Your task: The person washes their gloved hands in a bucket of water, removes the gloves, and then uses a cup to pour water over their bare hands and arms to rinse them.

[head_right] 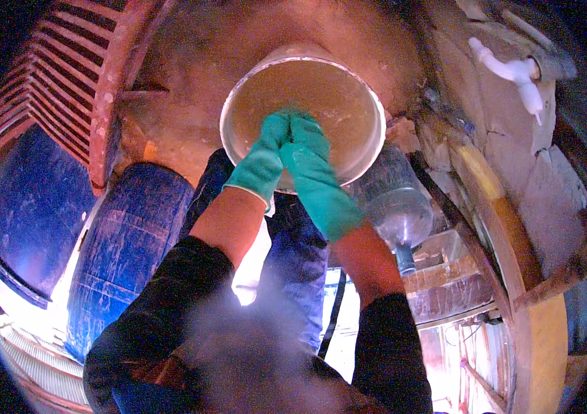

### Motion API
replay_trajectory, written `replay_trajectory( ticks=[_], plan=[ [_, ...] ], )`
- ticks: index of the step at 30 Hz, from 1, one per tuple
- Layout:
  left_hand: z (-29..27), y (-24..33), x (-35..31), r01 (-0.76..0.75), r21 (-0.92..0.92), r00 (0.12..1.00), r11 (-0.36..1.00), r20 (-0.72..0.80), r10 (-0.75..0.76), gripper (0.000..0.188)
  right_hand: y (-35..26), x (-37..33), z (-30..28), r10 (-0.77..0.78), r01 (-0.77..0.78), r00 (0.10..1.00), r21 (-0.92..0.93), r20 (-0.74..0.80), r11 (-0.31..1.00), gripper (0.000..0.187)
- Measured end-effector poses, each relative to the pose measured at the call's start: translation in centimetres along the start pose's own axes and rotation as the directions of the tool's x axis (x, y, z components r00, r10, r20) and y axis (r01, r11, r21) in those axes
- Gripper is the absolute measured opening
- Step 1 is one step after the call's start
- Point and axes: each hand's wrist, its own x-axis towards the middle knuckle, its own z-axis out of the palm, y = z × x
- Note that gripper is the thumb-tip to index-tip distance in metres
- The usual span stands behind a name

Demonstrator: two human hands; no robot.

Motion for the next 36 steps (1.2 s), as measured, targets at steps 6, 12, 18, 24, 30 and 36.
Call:
replay_trajectory(
  ticks=[6, 12, 18, 24, 30, 36],
  plan=[
    [5.0, -1.8, -6.5, -0.282, 0.191, 0.925, 0.94, -0.205, 0.319, 0.034, -5.5, 0.4, 0.3, -0.076, 0.023, 0.977, -0.26, -0.197, 0.965, 0.021],
    [6.9, -3.4, -7.5, -0.291, 0.546, 0.85, 0.786, -0.229, 0.474, 0.032, -2.1, 1.8, -3.3, 0.1, -0.263, 0.95, 0.588, 0.294, 0.765, 0.024],
    [3.6, -3.5, -6.3, -0.21, 0.608, 0.954, 0.766, -0.045, 0.297, 0.029, -2.7, 2.2, -2.5, 0.159, -0.109, 0.918, -0.155, 0.362, 0.982, 0.027],
    [-0.2, -3.7, -5.5, -0.268, 0.871, 0.907, 0.411, 0.084, 0.413, 0.028, -2.7, 0.2, -1.2, -0.044, 0.071, 0.93, -0.061, 0.364, 0.996, 0.032],
    [4.6, -4.3, -9.3, -0.283, 0.741, 0.821, 0.609, -0.141, 0.553, 0.031, 0.6, 2.6, -0.5, 0.391, -0.54, 0.83, 0.748, 0.398, 0.386, 0.044],
    [8.8, 0.4, -11.7, -0.224, 0.47, 0.952, 0.854, -0.083, 0.295, 0.039, -0.9, -2.5, 1.1, 0.24, -0.341, 0.907, 0.938, 0.345, -0.059, 0.058]
  ],
)
